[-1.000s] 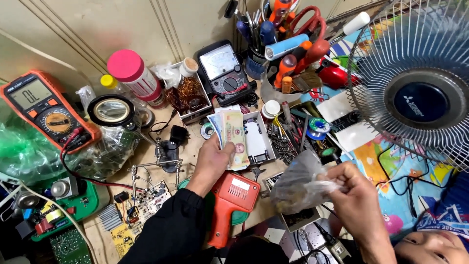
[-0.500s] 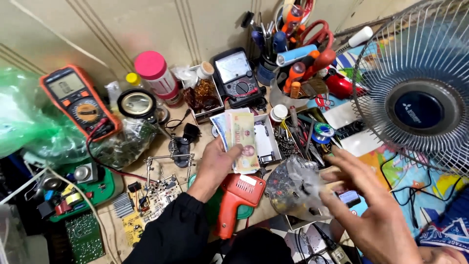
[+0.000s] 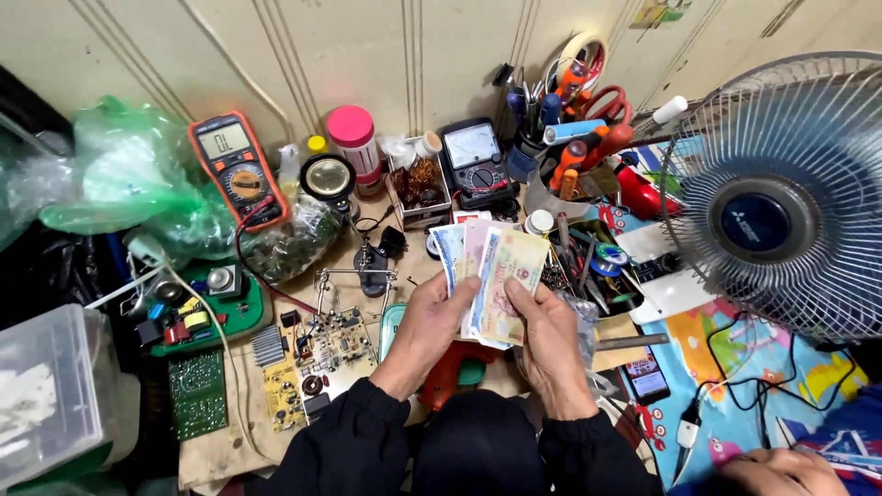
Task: Sorting electronic components and inspecting circuit boards on a repair bench.
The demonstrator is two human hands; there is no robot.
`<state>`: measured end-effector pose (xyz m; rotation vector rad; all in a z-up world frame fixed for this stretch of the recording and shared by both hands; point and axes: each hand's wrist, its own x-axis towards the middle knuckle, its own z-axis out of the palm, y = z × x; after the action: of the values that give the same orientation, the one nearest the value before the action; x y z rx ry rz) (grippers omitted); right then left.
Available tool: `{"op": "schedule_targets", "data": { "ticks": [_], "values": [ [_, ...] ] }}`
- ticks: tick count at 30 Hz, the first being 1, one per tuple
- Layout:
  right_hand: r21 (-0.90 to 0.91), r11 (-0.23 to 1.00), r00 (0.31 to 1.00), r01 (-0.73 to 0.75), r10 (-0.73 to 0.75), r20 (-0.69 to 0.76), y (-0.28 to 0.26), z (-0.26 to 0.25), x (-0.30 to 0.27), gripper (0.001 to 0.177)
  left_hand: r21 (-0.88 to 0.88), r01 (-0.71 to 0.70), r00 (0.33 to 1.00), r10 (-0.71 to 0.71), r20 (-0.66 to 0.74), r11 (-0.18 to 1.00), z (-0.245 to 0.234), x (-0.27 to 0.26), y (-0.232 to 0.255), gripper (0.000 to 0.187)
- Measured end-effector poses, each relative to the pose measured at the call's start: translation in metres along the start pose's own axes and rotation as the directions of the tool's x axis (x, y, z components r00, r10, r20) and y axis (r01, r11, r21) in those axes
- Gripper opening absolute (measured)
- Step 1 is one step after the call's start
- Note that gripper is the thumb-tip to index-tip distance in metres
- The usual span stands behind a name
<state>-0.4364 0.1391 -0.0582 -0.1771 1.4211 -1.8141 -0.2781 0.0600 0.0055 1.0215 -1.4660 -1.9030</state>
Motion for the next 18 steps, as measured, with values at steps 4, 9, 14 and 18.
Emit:
{"op": "schedule_targets", "data": {
  "ticks": [4,9,14,18],
  "values": [
    [0.052,0.999,1.000,0.012,-0.011,-0.008,0.010,-0.013,-0.001,0.025,-0.002,-0.015,0.998,0.014,-0.057,1.000,0.004,-0.020,0.012,0.030],
    [0.000,0.996,0.992,0.094,-0.094,-0.085,0.013,-0.038,0.006,0.018,0.080,-0.023,0.987,0.035,-0.159,0.997,-0.003,-0.038,0.010,0.030],
    [0.017,1.000,0.997,0.000,-0.001,0.074,0.005,-0.023,-0.009,0.029,0.008,0.062,0.989,-0.061,-0.138,0.998,0.004,-0.049,0.020,0.040],
    [0.060,0.997,0.992,-0.055,0.048,0.120,-0.017,0.014,-0.047,0.029,0.035,0.056,0.997,-0.054,-0.060,0.998,0.005,-0.045,0.009,0.042]
  ]
}}
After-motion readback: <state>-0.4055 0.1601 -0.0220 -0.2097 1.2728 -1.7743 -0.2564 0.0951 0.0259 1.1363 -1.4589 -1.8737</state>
